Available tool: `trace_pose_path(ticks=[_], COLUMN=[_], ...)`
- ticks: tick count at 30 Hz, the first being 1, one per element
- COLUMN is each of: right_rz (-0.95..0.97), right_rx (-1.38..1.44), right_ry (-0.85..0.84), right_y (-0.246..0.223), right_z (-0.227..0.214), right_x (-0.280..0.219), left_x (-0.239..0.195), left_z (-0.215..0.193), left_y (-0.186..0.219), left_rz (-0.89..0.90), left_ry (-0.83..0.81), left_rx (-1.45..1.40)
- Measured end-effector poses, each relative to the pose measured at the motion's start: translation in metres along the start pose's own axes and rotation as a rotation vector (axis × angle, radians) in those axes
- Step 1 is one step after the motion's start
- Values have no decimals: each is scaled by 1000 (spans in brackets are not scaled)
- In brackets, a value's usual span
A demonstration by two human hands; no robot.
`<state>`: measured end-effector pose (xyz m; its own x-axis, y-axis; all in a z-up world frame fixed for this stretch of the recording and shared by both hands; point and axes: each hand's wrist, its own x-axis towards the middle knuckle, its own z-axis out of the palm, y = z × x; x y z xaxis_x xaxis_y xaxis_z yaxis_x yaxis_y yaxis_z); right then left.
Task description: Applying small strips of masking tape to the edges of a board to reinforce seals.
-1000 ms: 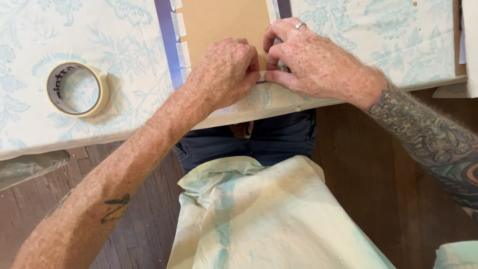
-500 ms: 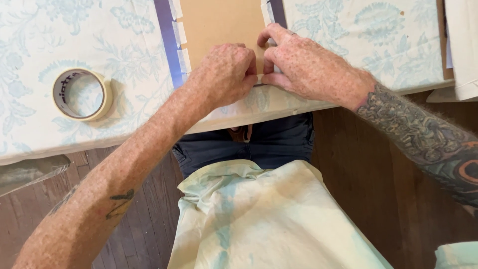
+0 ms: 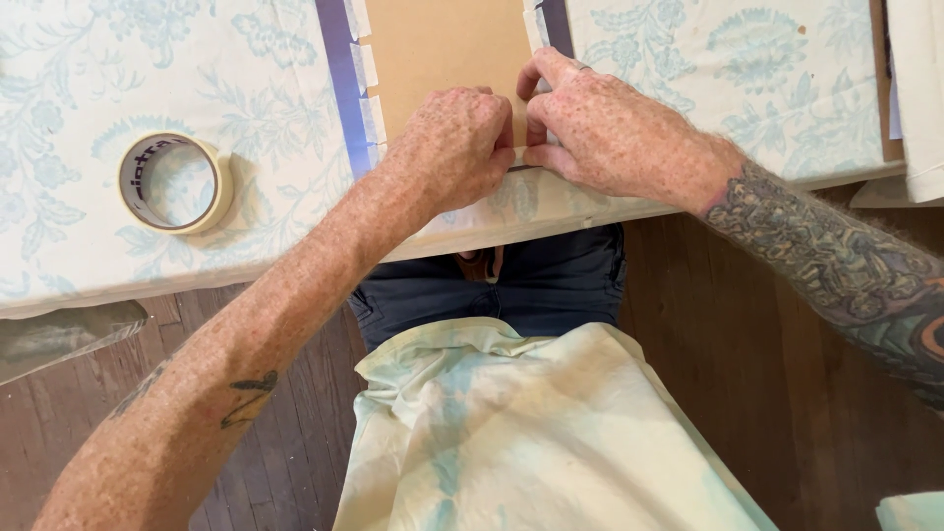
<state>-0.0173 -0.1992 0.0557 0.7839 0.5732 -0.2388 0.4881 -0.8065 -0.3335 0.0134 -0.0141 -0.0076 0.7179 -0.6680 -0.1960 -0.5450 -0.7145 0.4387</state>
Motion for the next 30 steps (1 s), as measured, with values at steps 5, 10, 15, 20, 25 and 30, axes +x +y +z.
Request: trace_pose_path(ticks=[5,10,15,20,25,30], right_rz=[-2,19,32,61,144,150], right_rx=[0,34,23,-12,-21,-60], right_ry=[6,-2,-16,-15,-63,-38], right_y=[1,1,-1,-1,-8,-5], right_z=[2,1,-1,4,2,5], right_x=[0,0,2,4,7,9], left_x=[0,0,2,0,-1,0], left_z=[1,-1,2,4,7,-12], left_y=[-2,-2,-3,0,3,15], left_rz=[21,30,17,16,-18,-191], left_ry=[13,16,7,34,20,-76], left_rx=[1,-50,-29,15,43,-85])
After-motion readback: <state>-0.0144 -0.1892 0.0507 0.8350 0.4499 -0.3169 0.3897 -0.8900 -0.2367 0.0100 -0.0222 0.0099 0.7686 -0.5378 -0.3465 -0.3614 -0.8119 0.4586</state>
